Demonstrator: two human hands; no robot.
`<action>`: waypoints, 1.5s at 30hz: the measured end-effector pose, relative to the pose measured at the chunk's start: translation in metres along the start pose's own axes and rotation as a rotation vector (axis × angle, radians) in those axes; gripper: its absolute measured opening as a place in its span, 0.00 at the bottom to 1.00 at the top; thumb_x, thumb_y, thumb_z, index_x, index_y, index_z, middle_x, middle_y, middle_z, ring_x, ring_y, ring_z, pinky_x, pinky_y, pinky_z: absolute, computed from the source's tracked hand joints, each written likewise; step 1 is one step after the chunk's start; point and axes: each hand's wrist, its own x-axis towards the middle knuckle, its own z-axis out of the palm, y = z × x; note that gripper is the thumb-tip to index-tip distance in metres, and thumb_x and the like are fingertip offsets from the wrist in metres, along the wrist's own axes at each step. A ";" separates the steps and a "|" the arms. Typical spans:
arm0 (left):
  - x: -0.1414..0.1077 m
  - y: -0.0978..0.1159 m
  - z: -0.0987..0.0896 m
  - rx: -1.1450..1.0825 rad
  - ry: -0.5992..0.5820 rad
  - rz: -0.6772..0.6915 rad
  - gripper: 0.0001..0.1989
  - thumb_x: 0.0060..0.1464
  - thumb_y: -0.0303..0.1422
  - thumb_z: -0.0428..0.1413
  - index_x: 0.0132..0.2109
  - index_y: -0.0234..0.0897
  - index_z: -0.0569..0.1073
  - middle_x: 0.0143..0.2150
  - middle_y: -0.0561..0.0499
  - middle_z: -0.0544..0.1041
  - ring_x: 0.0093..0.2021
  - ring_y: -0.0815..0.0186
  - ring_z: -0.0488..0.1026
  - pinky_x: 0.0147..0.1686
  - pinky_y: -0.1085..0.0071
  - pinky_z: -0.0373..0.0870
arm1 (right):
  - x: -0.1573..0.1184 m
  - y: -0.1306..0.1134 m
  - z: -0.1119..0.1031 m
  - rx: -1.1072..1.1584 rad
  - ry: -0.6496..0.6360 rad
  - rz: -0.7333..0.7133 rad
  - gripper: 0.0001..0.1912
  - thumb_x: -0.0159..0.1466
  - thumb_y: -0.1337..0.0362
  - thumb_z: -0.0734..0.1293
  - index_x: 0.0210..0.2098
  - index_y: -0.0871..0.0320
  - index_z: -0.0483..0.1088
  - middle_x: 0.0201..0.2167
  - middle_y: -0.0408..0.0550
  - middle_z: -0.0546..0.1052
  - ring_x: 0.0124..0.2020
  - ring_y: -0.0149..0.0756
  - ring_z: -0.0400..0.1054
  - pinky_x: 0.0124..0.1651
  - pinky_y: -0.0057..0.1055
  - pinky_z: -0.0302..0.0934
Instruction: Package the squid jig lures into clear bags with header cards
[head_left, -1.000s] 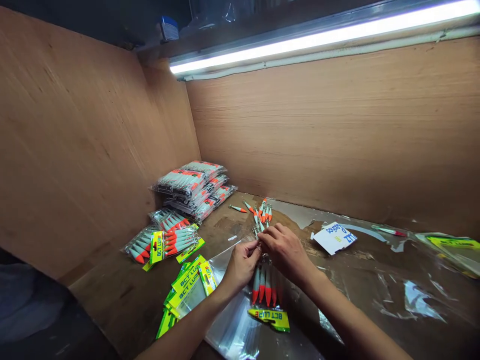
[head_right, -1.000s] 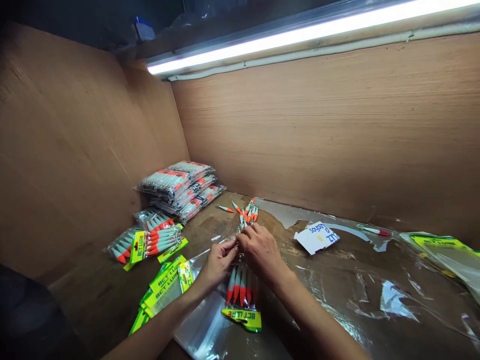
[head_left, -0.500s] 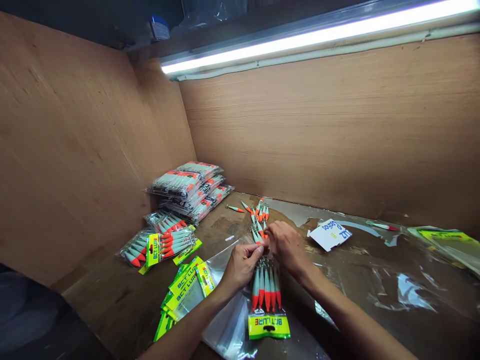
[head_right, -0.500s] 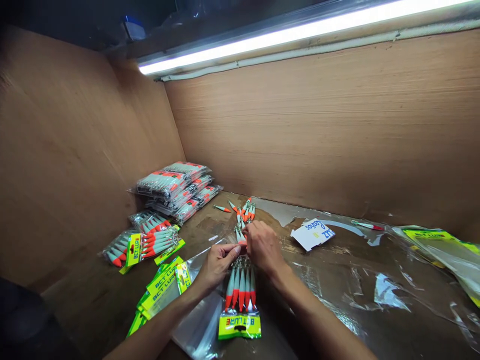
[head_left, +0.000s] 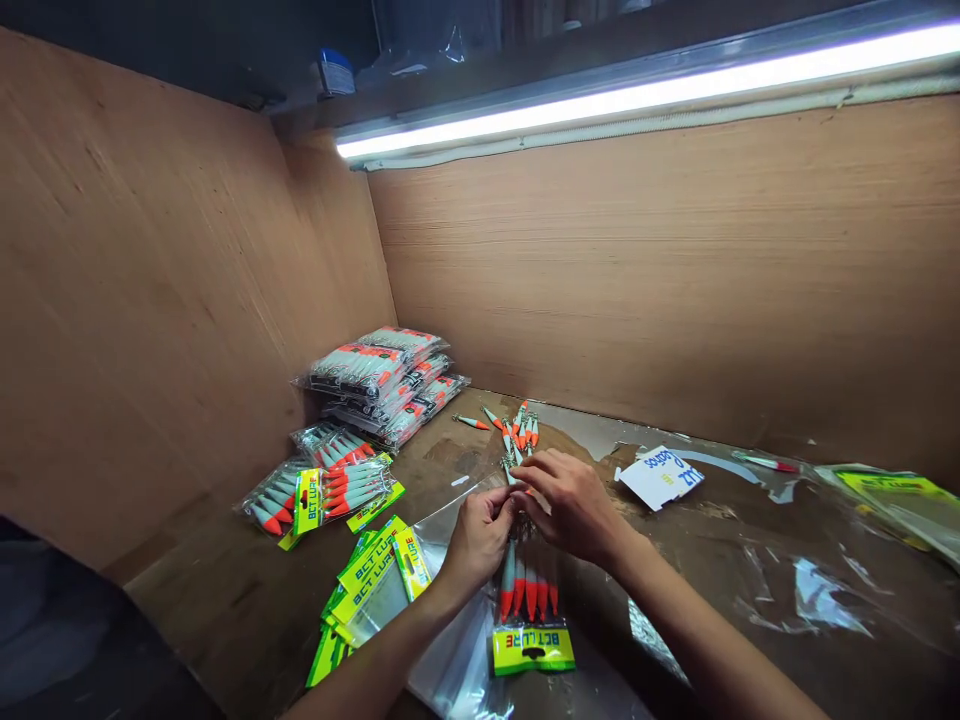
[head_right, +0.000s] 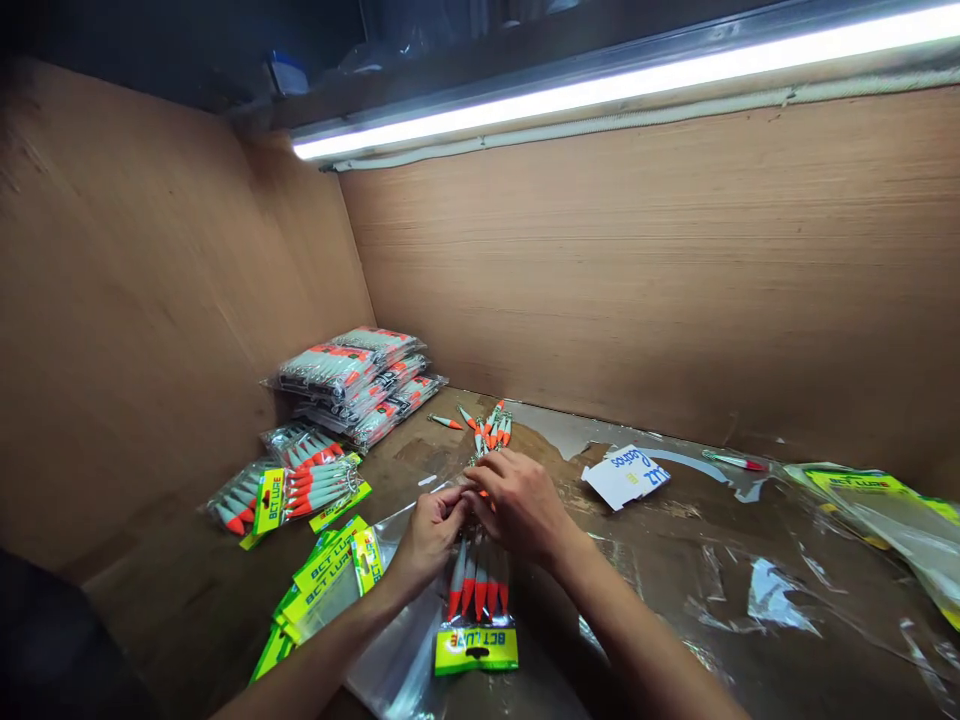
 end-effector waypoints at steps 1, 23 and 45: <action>0.000 0.001 0.000 0.007 0.007 0.009 0.19 0.61 0.42 0.53 0.51 0.35 0.80 0.38 0.48 0.82 0.36 0.60 0.75 0.32 0.73 0.66 | -0.001 -0.002 0.004 -0.024 -0.013 -0.001 0.13 0.68 0.63 0.63 0.50 0.57 0.72 0.45 0.53 0.76 0.45 0.42 0.70 0.46 0.37 0.63; 0.004 0.001 -0.004 -0.503 0.053 -0.177 0.24 0.58 0.46 0.58 0.52 0.30 0.77 0.48 0.36 0.80 0.42 0.57 0.80 0.40 0.66 0.75 | 0.002 0.058 0.000 0.732 0.560 0.648 0.15 0.64 0.54 0.66 0.34 0.59 0.75 0.30 0.47 0.78 0.27 0.33 0.69 0.33 0.28 0.64; 0.000 0.001 0.000 -0.566 -0.103 -0.252 0.29 0.57 0.48 0.58 0.59 0.34 0.71 0.51 0.37 0.78 0.43 0.59 0.77 0.38 0.69 0.72 | -0.044 0.038 0.013 1.094 -0.192 0.740 0.20 0.56 0.49 0.74 0.33 0.62 0.78 0.25 0.44 0.74 0.25 0.28 0.61 0.29 0.26 0.54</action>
